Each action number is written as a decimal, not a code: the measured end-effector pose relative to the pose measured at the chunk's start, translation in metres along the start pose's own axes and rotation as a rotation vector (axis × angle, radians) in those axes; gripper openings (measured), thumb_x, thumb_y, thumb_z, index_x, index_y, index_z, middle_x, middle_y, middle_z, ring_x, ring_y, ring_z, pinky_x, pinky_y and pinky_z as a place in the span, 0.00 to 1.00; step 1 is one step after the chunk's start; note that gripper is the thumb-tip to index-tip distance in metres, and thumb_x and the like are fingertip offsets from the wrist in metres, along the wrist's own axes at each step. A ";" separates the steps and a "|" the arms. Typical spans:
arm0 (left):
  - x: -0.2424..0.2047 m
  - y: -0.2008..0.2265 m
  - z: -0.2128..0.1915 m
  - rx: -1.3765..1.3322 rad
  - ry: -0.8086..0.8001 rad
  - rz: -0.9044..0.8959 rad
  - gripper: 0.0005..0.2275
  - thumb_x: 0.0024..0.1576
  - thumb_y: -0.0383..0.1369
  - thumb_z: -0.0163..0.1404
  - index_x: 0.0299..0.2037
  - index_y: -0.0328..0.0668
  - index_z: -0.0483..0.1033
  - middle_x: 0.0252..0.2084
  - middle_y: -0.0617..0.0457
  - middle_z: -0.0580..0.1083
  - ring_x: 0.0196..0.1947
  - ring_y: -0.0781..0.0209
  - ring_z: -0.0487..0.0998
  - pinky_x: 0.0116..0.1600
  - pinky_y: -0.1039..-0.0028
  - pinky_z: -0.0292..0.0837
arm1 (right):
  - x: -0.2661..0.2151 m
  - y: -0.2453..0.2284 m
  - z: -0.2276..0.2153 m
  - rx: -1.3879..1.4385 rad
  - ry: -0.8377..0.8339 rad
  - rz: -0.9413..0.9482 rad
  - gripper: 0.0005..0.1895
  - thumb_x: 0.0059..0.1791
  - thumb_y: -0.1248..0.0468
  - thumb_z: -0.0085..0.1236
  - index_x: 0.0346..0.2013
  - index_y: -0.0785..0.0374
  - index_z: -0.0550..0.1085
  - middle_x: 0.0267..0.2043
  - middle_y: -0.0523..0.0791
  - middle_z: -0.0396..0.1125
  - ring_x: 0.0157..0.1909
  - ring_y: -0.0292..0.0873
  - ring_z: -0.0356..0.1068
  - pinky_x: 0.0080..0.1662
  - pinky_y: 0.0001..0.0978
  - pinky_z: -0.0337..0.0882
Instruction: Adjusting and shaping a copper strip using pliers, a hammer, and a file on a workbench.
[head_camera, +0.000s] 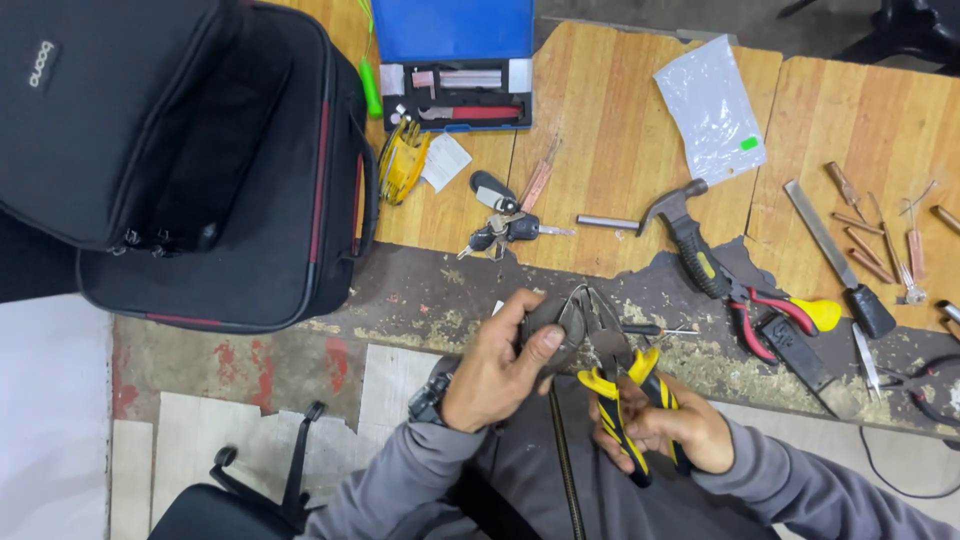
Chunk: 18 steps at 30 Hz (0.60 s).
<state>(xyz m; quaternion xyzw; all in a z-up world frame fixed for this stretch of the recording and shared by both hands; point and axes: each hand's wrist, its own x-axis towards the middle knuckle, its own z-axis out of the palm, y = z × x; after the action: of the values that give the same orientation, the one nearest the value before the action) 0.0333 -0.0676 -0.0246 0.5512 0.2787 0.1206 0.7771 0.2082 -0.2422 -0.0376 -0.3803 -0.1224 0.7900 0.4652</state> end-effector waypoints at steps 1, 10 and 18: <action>0.002 -0.003 0.003 -0.036 0.022 -0.002 0.16 0.64 0.45 0.46 0.49 0.40 0.63 0.24 0.55 0.68 0.16 0.68 0.71 0.24 0.78 0.69 | 0.002 0.003 -0.002 0.076 0.014 -0.055 0.14 0.40 0.72 0.47 0.39 0.74 0.66 0.30 0.60 0.63 0.23 0.54 0.65 0.24 0.41 0.60; 0.017 -0.058 -0.009 -0.267 0.045 -0.040 0.15 0.66 0.46 0.43 0.48 0.41 0.63 0.23 0.55 0.67 0.14 0.66 0.68 0.21 0.76 0.68 | 0.017 -0.001 -0.026 -0.035 0.215 0.284 0.16 0.39 0.73 0.46 0.39 0.78 0.72 0.31 0.61 0.69 0.26 0.59 0.71 0.28 0.47 0.72; 0.017 -0.049 -0.032 -0.286 -0.054 0.051 0.13 0.68 0.42 0.41 0.51 0.39 0.66 0.19 0.53 0.67 0.12 0.66 0.68 0.21 0.78 0.66 | -0.003 -0.016 -0.022 -0.583 0.198 0.108 0.13 0.38 0.73 0.60 0.20 0.60 0.63 0.45 0.54 0.79 0.33 0.45 0.83 0.35 0.38 0.80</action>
<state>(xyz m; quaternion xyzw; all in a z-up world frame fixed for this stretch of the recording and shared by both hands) 0.0233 -0.0516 -0.0829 0.4450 0.2236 0.1641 0.8515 0.2349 -0.2396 -0.0424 -0.5787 -0.2774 0.7043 0.3035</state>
